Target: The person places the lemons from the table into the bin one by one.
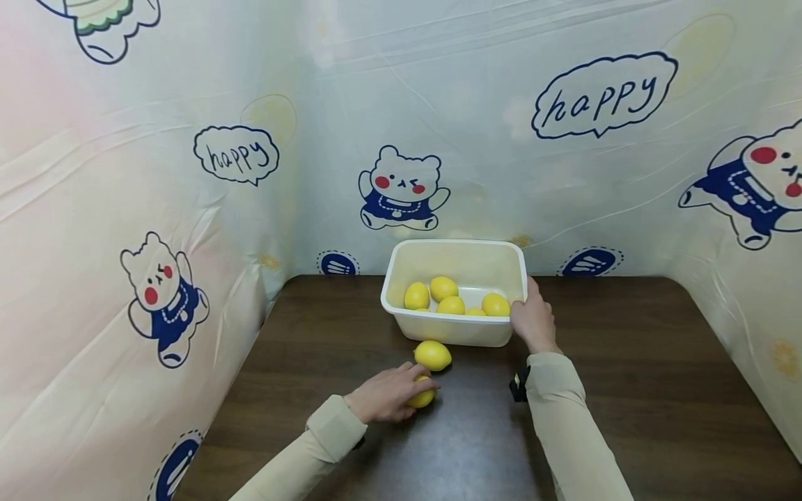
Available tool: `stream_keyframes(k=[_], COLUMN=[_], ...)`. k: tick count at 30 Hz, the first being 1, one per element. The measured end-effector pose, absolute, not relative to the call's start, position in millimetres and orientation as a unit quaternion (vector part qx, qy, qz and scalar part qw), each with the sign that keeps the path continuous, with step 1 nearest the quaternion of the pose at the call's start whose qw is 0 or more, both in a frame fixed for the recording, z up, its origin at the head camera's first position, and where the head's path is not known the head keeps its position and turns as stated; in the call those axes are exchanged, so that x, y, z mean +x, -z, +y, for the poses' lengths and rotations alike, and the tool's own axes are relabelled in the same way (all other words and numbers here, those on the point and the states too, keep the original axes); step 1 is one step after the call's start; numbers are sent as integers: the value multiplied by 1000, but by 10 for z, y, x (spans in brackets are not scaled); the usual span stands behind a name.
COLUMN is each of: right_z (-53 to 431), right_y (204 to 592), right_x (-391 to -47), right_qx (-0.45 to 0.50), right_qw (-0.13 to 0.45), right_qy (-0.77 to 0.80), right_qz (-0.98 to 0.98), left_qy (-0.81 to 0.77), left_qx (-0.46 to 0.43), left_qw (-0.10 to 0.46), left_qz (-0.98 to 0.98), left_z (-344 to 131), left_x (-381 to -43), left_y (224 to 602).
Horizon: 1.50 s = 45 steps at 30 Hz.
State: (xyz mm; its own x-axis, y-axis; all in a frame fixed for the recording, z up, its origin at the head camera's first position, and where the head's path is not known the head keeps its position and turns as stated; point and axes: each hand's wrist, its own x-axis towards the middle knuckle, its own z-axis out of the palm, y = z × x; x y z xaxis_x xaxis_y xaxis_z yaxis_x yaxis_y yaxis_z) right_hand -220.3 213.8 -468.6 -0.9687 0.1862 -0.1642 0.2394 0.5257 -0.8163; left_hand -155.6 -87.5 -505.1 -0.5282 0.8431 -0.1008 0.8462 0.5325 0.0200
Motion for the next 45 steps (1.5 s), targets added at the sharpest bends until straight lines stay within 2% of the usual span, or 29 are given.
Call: stream_keyframes(k=[27,36,45], right_z=[2135,2114,2138], right_y=[4689,4647,4677], right_x=[-2183,-2169,-2170], right_qx=[124,117,116], right_qw=[23,22,25], right_qy=[462,459,470], right_qz=[878,881,875], left_qy=[-9,1,-1], left_qx=[507,520,517], left_qw=[6,-32,-17], left_qz=[862,854,856], left_z=[-774,-710,-673], left_x=[-1539,-1552,-1598], left_y=[4717,4608,4472])
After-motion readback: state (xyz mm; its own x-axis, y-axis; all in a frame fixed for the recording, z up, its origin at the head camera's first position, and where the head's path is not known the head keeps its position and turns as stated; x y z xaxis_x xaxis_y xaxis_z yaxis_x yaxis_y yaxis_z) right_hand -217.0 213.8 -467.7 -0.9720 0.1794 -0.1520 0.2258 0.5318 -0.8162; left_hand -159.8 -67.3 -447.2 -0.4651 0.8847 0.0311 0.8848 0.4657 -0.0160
